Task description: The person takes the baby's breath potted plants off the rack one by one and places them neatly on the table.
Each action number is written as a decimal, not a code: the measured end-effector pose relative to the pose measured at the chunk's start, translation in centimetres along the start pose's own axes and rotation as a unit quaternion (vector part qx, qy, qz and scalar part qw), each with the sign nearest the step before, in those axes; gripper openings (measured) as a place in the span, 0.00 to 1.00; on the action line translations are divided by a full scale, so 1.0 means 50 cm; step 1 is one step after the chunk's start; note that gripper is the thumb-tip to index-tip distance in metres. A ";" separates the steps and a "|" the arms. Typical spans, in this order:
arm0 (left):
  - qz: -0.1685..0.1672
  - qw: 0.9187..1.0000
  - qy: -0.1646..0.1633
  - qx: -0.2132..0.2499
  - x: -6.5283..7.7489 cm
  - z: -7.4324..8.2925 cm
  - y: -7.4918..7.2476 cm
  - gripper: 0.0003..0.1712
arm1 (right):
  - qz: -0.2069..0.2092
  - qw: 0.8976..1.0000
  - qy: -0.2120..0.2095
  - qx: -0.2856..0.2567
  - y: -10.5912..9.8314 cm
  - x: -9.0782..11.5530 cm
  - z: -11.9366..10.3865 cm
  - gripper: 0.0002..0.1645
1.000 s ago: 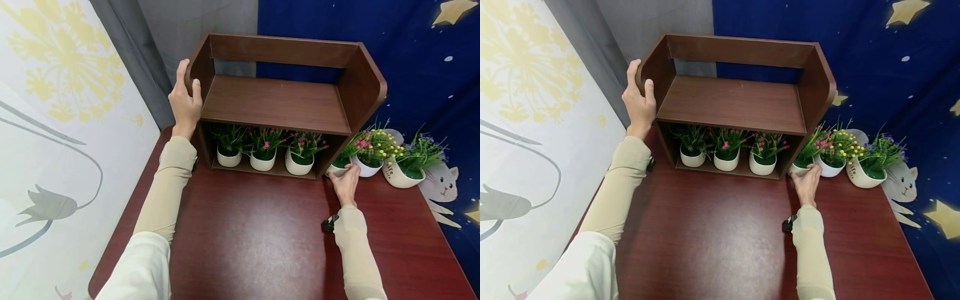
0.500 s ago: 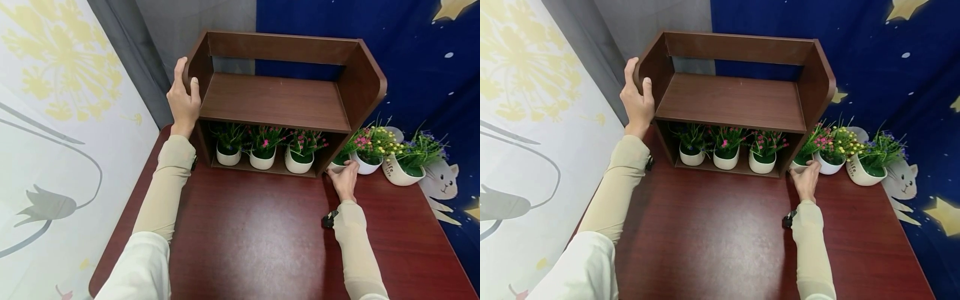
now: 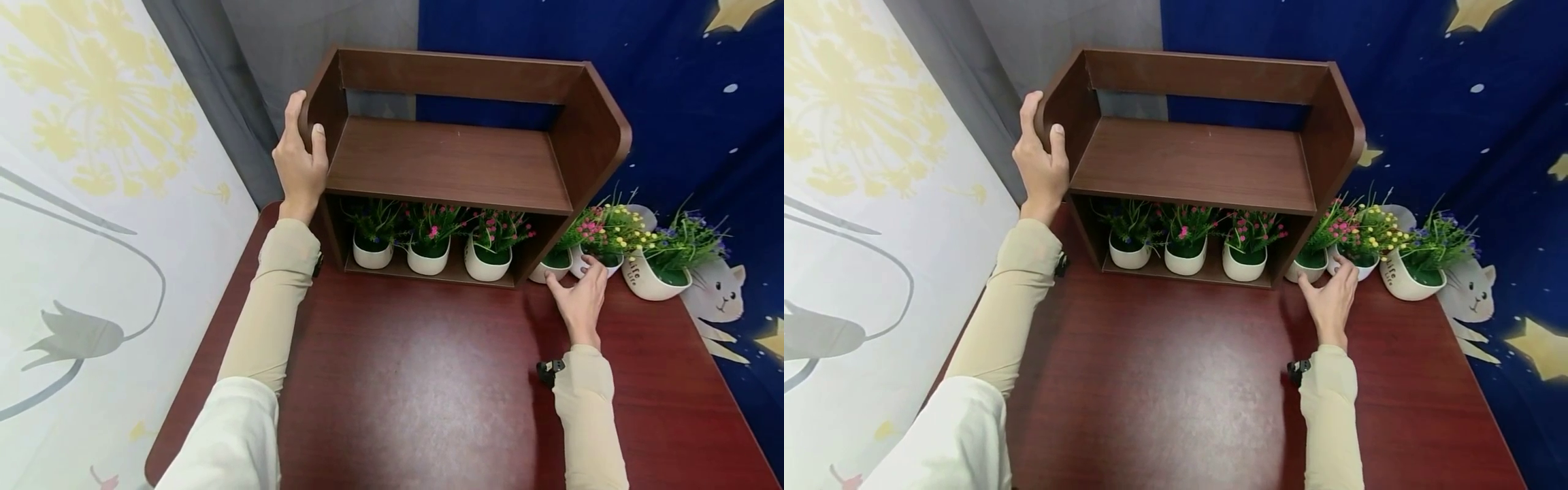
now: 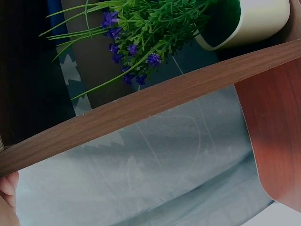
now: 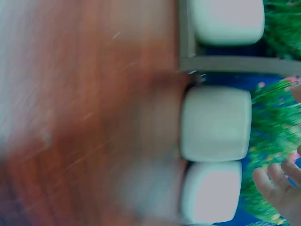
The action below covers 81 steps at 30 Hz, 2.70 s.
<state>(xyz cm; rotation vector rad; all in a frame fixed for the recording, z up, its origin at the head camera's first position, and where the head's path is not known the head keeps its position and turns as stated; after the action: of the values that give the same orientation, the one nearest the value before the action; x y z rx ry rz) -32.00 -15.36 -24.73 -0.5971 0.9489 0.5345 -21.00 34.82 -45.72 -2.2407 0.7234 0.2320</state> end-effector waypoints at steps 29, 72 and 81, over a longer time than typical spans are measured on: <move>-0.011 1.000 -0.012 -0.009 0.001 -0.005 0.007 0.26 | -0.042 0.991 -0.011 -0.130 0.120 0.120 -0.142 0.42; -0.001 1.000 -0.006 0.004 0.001 0.009 0.011 0.25 | 0.022 0.991 0.085 -0.105 0.242 0.089 -0.108 0.54; -0.005 1.000 -0.007 0.005 0.004 0.009 0.018 0.25 | 0.027 0.993 0.083 -0.083 0.221 0.092 -0.105 0.52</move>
<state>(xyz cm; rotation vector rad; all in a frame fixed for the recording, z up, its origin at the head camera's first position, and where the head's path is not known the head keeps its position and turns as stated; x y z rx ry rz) -32.23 -14.38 -24.91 -0.5891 0.9345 0.5238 -23.74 22.95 -50.53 -2.4218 0.8819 0.1360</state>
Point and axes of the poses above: each hand's wrist, its own x-axis away from the middle knuckle, its own y-axis out of the palm, z = x × y, the point moved 7 cm from there along -x, towards the middle knuckle, and after that the axes turned 1 degree about -y, right-handed, at the moved point
